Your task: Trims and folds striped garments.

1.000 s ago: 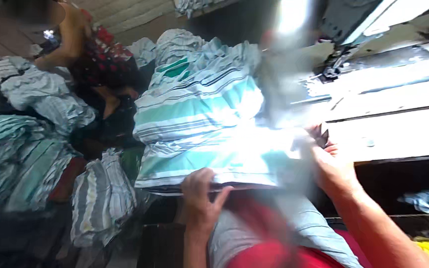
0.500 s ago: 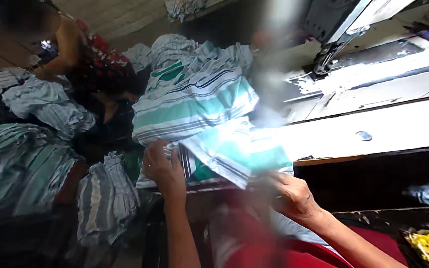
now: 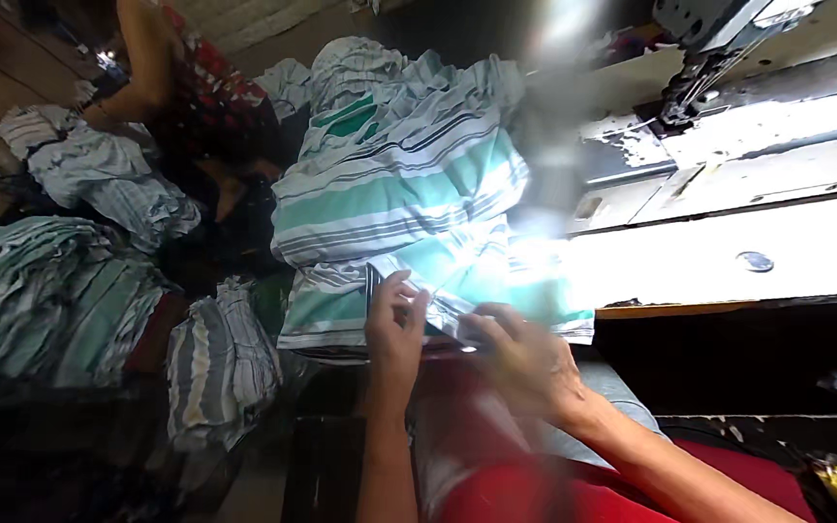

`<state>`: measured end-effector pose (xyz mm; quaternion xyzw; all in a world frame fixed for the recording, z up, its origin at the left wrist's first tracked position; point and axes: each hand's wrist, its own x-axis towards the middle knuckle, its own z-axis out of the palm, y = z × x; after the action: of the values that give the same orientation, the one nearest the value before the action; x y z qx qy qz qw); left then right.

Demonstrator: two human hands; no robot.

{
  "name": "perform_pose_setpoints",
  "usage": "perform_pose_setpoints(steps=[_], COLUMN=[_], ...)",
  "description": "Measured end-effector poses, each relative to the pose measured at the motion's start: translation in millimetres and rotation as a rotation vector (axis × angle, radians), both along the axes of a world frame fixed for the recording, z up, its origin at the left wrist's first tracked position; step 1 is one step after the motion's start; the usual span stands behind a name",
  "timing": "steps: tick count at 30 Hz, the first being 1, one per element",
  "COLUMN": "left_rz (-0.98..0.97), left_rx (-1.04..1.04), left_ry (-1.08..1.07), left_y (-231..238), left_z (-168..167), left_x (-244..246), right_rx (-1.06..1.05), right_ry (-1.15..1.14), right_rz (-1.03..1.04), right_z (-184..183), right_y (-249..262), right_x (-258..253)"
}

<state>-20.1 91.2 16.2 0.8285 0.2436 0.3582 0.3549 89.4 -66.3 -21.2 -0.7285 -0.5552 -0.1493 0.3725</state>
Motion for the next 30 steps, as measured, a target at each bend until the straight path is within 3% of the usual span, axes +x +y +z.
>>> perform_pose_setpoints(steps=[2,4,7,11,19,23,26,30], left_rz=[0.015,0.047,0.043,0.016,0.047,-0.012,0.064,0.087], left_rx=[0.154,0.204,0.06,-0.042,0.004,0.153,0.252,0.205], left_ry=[0.167,0.121,0.008,0.015,-0.148,0.049,0.022,-0.02], left_y=[-1.8,-4.2,-7.7,-23.7,-41.8,-44.8,-47.7,-49.7], left_z=[-1.3,-2.5,-4.6,-8.7,-9.4,-11.1,-19.5,-25.3], left_x=[4.3,5.2,-5.7,-17.0,-4.0,7.7,11.6,-1.3], right_rx=[0.047,0.143,0.198,0.046,0.089,0.154,0.067,0.024], right_ry=[-0.033,-0.044,-0.041,0.032,0.389,0.645,0.493,0.248], right_rz=[-0.008,-0.015,-0.028,0.01,0.003,0.196,0.11,0.024], right_z=[-4.0,-1.5,-0.2,-4.0,21.8,24.3,15.2,11.4], right_y=[1.4,-7.4,-29.3,-51.2,-42.6,-20.5,-10.9,-10.4], right_x=[5.4,13.3,23.4,28.4,19.9,19.2,21.9,18.4])
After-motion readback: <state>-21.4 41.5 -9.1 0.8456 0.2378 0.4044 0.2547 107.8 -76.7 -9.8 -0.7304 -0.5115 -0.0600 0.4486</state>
